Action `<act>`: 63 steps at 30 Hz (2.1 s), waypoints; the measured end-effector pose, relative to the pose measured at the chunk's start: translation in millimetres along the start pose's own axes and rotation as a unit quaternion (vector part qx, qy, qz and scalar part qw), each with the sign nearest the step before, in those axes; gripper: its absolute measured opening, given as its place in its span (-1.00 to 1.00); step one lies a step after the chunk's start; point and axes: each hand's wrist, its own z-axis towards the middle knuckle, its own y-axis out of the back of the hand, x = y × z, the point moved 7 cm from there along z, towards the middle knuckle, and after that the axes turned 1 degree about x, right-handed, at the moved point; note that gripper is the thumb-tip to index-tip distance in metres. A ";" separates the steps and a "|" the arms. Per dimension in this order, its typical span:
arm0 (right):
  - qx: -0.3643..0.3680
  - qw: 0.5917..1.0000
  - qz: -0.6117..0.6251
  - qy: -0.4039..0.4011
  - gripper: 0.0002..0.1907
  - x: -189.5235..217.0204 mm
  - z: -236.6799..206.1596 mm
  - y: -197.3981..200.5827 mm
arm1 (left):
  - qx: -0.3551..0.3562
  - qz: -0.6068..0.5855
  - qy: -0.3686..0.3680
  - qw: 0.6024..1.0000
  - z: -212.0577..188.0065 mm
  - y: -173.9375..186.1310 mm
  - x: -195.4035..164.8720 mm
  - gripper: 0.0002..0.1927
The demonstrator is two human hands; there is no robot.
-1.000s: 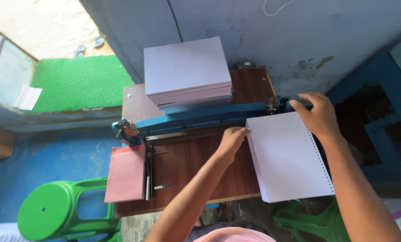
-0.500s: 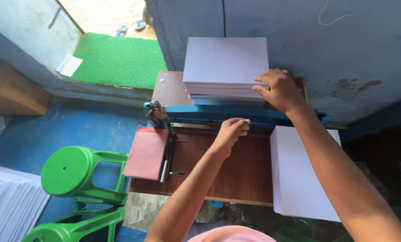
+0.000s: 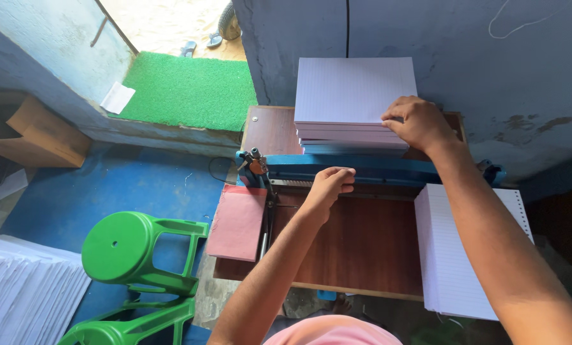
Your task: The person inserts lined paper sheets into a manual binding machine, then places a printed cover sheet on top to form a notebook. They repeat this process multiple times, stacking the finished notebooks on the table.
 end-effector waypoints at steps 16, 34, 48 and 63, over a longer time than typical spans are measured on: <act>0.032 0.997 -0.030 -0.055 -0.84 -11.7 8.2 -2.6 | 0.031 0.017 0.018 0.999 5.9 -4.9 -7.6 -0.35; -0.096 0.993 -0.014 0.070 -0.87 -4.1 -0.5 -0.9 | 0.046 -0.195 -0.046 0.979 67.8 -28.1 -62.0 -0.39; -0.176 0.977 0.037 0.110 -0.82 12.7 -26.4 6.7 | -0.188 -0.239 -0.015 0.953 92.0 -3.5 -91.4 -0.74; -0.152 0.585 0.718 -0.345 -0.45 -14.1 -100.0 -82.0 | -0.130 -0.303 -0.058 0.942 60.5 3.9 -42.8 -0.76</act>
